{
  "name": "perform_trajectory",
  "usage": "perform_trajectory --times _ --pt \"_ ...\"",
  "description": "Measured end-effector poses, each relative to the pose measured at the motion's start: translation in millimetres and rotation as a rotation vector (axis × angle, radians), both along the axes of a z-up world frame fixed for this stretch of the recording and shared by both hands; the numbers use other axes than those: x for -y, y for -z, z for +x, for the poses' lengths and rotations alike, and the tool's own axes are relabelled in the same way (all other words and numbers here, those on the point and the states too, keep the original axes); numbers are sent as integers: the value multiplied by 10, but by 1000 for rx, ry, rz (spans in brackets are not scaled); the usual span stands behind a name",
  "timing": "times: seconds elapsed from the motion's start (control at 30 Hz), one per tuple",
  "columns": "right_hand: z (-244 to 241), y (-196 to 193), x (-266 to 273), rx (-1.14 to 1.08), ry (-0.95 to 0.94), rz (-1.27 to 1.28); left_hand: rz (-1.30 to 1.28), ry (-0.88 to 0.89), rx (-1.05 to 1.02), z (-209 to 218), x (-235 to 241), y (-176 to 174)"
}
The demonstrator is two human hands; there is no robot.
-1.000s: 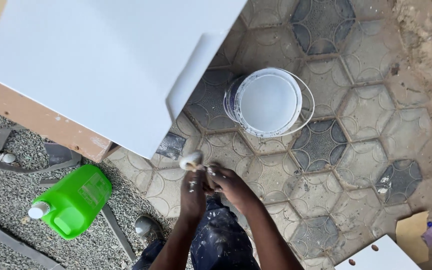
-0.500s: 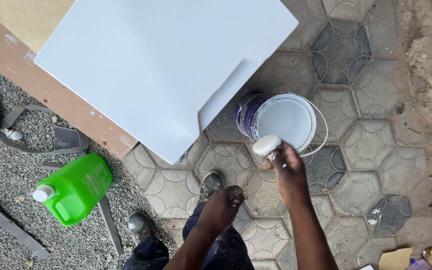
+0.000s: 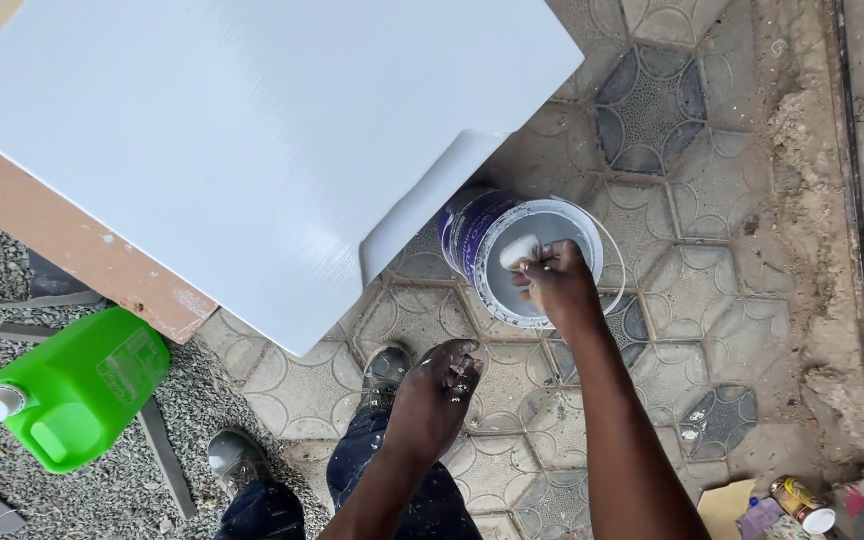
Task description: The person applies white paint to a rectangular wooden board using a sponge, repeatedly dipping the sponge into a bucket of paint. The person also pours liquid from a green container into the paint bucket and stirs the mixture with a stick.
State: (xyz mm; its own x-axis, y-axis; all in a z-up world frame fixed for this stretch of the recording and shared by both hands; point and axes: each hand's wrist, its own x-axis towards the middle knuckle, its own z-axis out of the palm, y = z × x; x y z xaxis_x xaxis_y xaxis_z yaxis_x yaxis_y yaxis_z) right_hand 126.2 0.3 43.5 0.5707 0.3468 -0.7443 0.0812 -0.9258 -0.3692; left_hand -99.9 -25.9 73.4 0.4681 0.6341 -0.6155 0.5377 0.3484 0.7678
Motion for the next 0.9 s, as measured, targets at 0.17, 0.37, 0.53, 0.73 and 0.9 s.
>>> perform_trajectory --times 0.17,0.37,0.53,0.73,0.9 --pt "155 169 546 -637 295 627 -56 -36 -11 53 -36 -11" --pt "14 -123 689 -896 590 718 -122 -19 -19 85 -137 -279" --pt "-53 77 887 -743 712 667 -163 -57 -11 42 -197 -404" --pt "-225 -77 768 -845 821 828 -158 -66 16 31 -227 -276" --pt "-234 -170 708 -904 766 966 -228 21 -23 122 -385 -308"
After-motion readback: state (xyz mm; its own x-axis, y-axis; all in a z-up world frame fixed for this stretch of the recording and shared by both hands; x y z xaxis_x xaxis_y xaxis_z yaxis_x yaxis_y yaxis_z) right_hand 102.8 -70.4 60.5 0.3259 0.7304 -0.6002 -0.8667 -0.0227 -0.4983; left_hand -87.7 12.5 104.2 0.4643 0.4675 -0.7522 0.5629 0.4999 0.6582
